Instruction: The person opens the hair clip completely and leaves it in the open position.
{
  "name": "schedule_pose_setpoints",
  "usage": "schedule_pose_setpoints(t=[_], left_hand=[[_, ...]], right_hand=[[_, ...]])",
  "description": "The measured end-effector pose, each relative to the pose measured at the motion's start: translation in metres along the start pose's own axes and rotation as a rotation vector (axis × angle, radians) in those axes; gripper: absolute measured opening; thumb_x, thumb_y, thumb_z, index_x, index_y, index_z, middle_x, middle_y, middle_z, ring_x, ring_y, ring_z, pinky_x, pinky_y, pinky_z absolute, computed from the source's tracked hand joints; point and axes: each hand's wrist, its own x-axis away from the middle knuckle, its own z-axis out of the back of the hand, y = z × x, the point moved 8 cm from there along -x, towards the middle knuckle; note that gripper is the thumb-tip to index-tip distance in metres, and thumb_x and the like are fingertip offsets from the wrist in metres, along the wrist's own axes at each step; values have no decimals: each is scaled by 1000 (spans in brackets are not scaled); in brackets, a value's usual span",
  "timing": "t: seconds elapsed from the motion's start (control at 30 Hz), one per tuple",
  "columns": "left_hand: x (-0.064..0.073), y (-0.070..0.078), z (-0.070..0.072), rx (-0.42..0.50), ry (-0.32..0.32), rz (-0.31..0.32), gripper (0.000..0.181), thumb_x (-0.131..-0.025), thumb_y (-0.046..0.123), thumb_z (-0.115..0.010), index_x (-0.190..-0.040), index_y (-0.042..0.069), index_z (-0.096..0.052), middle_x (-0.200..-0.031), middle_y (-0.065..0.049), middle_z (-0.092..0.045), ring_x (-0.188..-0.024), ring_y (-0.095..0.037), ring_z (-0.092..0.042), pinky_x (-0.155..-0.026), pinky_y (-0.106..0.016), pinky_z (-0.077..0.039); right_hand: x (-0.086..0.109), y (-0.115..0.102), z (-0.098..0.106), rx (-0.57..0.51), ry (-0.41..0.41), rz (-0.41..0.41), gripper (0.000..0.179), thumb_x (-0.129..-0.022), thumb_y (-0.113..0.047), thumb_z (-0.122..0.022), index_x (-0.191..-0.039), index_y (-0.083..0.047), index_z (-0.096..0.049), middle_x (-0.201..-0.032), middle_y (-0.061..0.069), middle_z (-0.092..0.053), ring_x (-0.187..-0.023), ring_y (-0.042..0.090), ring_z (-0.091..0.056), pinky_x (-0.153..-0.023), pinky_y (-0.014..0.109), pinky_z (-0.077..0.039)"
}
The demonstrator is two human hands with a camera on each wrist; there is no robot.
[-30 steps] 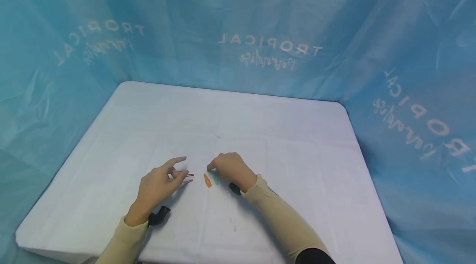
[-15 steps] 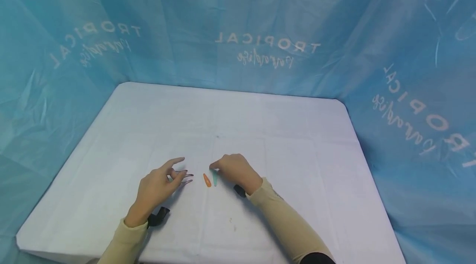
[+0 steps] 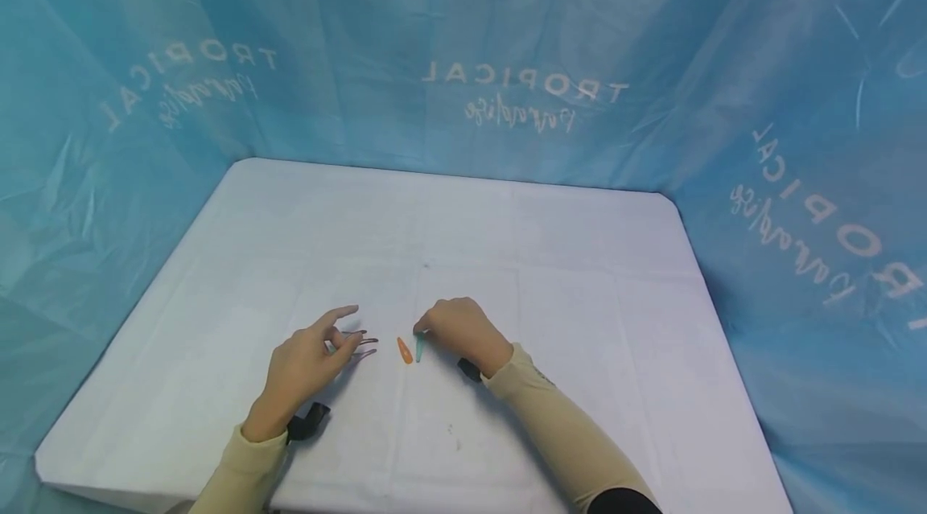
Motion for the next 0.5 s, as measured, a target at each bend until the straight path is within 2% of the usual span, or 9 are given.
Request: schedule_pose_setpoints(t=[0.2,0.37,0.5], left_hand=[[-2,2,0,-1,16,-9,46,-87,34,-69,-130,22,-58,-67,19,-57,-35,-2,-23,-33,-23,-23],[-2,1,-2,-6,4,1,45,-88,36,-67,-130,24,-57,-66,19,-56,-35,-2,-24,-33,-23,-23],[-1,1,-4,-15,9,1,44,-88,37,-66,-130,24,-58,-67,20,-55,-37,-2,-24,-34,-23,-24]], right_hand=[[2,2,4,6,28,17,14,-86,-27,-71,-97,-34,-76,-92,-14,-72,-72,3,-65,-53,21,-47],[4,2,5,22,33,24,14,-85,-30,-71,-97,-33,-76,-92,-14,-72,-75,5,-66,-56,20,-48],[6,2,6,31,52,30,12,-84,-30,-72,-95,-33,-76,-89,-14,-72,-70,3,-65,-53,18,-45]])
